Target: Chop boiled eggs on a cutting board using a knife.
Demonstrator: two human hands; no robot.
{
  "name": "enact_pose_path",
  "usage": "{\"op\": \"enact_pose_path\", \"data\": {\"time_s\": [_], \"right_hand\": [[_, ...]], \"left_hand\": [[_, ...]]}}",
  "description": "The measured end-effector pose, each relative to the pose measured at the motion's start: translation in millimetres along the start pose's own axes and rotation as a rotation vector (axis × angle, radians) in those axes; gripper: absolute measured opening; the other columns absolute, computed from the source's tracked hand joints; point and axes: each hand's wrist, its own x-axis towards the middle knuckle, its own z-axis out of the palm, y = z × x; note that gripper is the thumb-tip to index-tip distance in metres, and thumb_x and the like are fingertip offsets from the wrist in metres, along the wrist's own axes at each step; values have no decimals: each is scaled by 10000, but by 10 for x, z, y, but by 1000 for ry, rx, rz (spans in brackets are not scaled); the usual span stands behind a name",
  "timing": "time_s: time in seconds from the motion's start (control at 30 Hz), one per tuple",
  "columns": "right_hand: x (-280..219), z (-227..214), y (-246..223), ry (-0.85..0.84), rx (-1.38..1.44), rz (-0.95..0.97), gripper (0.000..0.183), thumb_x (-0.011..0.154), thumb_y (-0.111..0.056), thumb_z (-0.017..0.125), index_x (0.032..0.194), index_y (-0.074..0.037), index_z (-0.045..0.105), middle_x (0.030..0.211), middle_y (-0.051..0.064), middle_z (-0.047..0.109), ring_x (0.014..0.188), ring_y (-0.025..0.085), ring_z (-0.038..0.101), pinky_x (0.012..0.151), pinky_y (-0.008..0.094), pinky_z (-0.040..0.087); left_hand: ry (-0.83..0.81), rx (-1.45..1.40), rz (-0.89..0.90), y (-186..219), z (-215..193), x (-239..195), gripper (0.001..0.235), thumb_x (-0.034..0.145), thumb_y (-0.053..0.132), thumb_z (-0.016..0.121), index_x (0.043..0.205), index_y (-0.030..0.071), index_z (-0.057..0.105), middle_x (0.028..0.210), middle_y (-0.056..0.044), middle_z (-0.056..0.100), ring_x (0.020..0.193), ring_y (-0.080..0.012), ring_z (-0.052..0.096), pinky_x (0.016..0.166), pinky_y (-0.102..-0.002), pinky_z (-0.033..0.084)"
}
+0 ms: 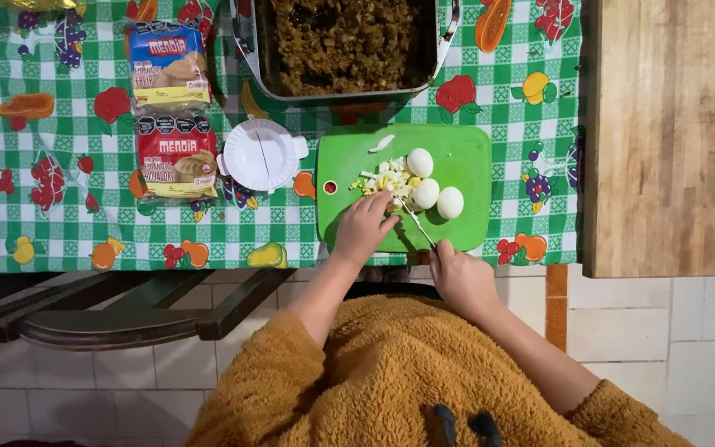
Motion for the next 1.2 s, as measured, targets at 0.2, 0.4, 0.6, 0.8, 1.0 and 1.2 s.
{"op": "enact_pose_path", "data": {"time_s": [0.2, 0.4, 0.6, 0.8, 1.0, 1.2], "right_hand": [[25, 21, -52, -44, -6, -6, 276, 1004, -324, 558, 939, -61, 506, 603, 179, 658, 499, 393, 657, 439, 514, 523], [151, 233, -27, -85, -116, 19, 239, 1033, -266, 522, 885, -80, 509, 615, 160, 667, 525, 360, 677, 451, 487, 542], [122, 96, -99, 9, -61, -57, 249, 984, -269, 559, 861, -56, 521, 586, 147, 659, 477, 356, 662, 406, 477, 521], [195, 179, -80, -9, -125, -72, 207, 1006, -243, 547, 881, -79, 526, 589, 136, 663, 499, 335, 673, 434, 459, 535], [195, 195, -86, -26, -138, -90, 226, 993, -259, 561, 862, -77, 532, 578, 129, 663, 504, 332, 674, 430, 465, 532], [182, 107, -120, -27, -128, -75, 266, 994, -300, 582, 852, -80, 535, 588, 134, 668, 510, 343, 671, 439, 468, 532]], "left_hand": [[8, -15, -27, 22, -35, 0, 203, 890, 212, 771, 1053, 97, 727, 1127, -54, 719, 1003, -278, 707, 865, -391, 579], [68, -4, 50, 57, -31, 55, 135, 900, 189, 766, 995, 102, 726, 1042, -42, 724, 978, -268, 705, 852, -381, 585], [61, -37, 9, 10, -18, 27, 169, 865, 179, 764, 996, 81, 724, 1056, -59, 725, 964, -282, 706, 834, -388, 583], [30, -87, -54, 27, -71, 51, 142, 851, 166, 769, 959, 92, 712, 1077, -69, 714, 892, -299, 713, 792, -399, 585], [-43, -122, -205, 71, -121, 79, 115, 843, 170, 777, 900, 86, 722, 1012, -51, 708, 864, -280, 717, 776, -388, 585], [-26, -15, -120, 71, -127, 34, 125, 868, 158, 762, 955, 67, 757, 1019, -63, 716, 960, -298, 688, 850, -402, 572]]}}
